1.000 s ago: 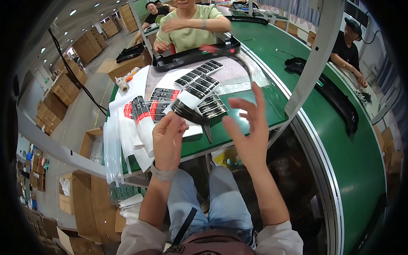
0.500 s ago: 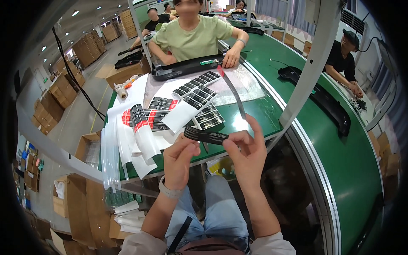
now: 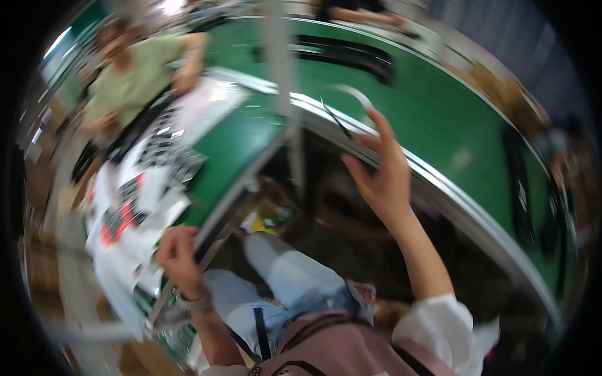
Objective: Applying warning stickers to plastic automotive components on an assembly line.
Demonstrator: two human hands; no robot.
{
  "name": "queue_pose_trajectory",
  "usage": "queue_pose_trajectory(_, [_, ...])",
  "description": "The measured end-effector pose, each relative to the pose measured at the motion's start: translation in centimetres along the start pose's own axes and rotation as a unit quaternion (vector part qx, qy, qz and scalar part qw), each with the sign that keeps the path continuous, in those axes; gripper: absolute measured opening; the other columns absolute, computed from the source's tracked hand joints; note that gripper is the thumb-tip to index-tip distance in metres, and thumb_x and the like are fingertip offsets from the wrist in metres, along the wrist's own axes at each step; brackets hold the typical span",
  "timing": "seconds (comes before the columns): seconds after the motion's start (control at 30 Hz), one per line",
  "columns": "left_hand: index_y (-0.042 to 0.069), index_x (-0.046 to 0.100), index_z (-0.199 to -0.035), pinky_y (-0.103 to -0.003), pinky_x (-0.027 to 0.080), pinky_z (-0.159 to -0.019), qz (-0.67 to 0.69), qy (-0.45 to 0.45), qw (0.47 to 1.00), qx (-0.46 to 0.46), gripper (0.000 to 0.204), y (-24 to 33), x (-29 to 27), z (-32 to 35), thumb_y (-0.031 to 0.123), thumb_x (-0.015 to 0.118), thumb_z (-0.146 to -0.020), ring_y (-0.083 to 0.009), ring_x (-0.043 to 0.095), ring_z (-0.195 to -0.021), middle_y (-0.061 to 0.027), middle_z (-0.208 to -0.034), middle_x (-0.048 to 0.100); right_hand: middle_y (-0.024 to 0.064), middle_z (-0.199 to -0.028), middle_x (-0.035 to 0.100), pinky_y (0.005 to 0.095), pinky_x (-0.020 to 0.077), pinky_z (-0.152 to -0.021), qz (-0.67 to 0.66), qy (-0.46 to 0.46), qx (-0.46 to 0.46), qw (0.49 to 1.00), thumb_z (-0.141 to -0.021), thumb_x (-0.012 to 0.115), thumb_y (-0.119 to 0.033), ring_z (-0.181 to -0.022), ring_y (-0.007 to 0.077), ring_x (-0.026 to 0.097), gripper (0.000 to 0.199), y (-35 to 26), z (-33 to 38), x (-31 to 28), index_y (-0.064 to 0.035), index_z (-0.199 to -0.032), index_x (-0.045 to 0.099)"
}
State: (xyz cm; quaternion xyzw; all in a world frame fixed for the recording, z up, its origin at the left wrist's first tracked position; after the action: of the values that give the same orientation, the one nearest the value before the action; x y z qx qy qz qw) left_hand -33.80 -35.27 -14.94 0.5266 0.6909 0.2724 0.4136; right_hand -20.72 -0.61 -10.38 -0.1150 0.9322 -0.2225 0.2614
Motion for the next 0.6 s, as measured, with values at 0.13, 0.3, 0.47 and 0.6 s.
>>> queue_pose_trajectory(0.13, [-0.003,0.062,-0.076,-0.020,0.037,-0.052,0.126,-0.057,0.989,-0.051,0.021,-0.2,4.6,1.4,0.006,0.056,-0.095,-0.0056,0.046,-0.061,-0.0035,-0.074,0.059,0.0146,-0.137,0.053,0.0402,0.0557,-0.075,0.217,0.002,0.060,0.974,-0.073,0.078,-0.013,-0.085,0.0332,0.068,0.099,8.4,3.4,-11.6,-0.0176,-0.153,0.020])
queue_pose_trajectory(0.3, [-0.002,0.062,-0.076,-0.019,0.037,-0.053,0.174,-0.128,0.974,-0.069,0.022,1.0,8.6,3.7,0.007,0.056,-0.095,-0.0053,0.047,-0.061,-0.0034,-0.075,0.060,0.0169,-0.155,0.028,0.0439,0.0561,-0.071,0.530,0.014,0.248,0.811,-0.071,0.079,-0.023,-0.088,0.0431,0.065,0.111,17.5,10.4,-30.8,-0.0213,-0.155,0.008])
queue_pose_trajectory(0.47, [-0.001,0.068,-0.077,-0.021,0.038,-0.055,0.151,-0.175,0.967,-0.108,0.019,0.5,9.1,6.5,0.009,0.062,-0.091,-0.0063,0.050,-0.060,-0.0010,-0.072,0.060,0.0151,-0.153,0.031,0.0392,0.0451,-0.099,0.463,-0.002,0.224,0.858,-0.076,0.069,-0.003,-0.128,0.0355,0.047,0.091,21.5,13.5,-35.5,-0.0147,-0.153,0.021])
queue_pose_trajectory(0.6, [0.002,0.073,-0.089,-0.021,0.044,-0.052,0.218,-0.272,0.930,-0.114,0.015,1.8,14.7,8.9,0.013,0.063,-0.092,-0.0059,0.056,-0.063,0.0002,-0.074,0.064,0.0152,-0.153,0.031,0.0394,0.0463,-0.092,0.470,-0.029,0.160,0.867,-0.074,0.050,0.018,-0.131,0.0362,0.045,0.090,24.5,16.6,-38.1,-0.0211,-0.153,0.029])
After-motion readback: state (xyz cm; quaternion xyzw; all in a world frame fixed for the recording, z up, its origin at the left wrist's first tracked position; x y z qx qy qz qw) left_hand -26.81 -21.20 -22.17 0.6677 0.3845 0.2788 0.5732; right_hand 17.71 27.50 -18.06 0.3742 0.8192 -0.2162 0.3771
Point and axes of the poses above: each hand's wrist, its own z-axis away from the middle knuckle, its own x-axis out of the palm, y = z × x, the point moved 8 cm from there along -z, towards the middle knuckle
